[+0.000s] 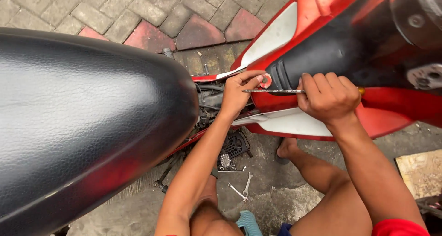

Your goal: The person is removing the front plastic fairing of a motorcycle by unscrewing fasteners with a screwdriver and then pulling the panel away from the frame.

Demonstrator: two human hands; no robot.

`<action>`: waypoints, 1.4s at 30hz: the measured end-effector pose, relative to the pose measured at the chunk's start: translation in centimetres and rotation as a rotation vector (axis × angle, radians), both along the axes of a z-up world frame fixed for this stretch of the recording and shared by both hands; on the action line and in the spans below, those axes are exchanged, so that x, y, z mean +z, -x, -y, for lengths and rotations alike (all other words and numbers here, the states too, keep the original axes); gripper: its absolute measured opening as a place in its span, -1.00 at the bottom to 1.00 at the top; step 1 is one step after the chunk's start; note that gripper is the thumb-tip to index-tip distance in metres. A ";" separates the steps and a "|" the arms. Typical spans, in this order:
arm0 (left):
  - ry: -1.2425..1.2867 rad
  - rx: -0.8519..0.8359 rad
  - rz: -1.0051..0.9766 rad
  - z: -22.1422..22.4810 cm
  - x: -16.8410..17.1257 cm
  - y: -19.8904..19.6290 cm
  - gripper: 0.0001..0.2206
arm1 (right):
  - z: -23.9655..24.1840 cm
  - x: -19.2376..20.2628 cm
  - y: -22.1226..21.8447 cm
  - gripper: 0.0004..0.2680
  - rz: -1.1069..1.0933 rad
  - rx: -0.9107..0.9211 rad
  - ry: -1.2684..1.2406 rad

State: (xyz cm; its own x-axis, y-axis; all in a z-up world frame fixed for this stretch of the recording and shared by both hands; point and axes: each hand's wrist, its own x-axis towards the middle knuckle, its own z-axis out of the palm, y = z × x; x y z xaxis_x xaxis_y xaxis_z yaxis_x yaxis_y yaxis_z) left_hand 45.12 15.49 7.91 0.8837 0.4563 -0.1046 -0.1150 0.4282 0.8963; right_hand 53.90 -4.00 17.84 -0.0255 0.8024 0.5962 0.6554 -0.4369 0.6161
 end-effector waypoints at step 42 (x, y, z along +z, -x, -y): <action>-0.550 0.160 -0.035 1.6 2.9 2.3 -0.76 | 0.4 0.6 0.7 -0.89 -0.222 0.030 -0.144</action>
State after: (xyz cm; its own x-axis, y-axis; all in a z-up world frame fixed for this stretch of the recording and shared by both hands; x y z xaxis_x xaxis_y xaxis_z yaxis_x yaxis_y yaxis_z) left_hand 42.77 13.90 10.76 0.7995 0.5795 0.1581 -0.1062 -0.1226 0.9868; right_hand 53.23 -4.35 18.44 0.0967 0.7095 0.6980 0.7816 -0.4884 0.3881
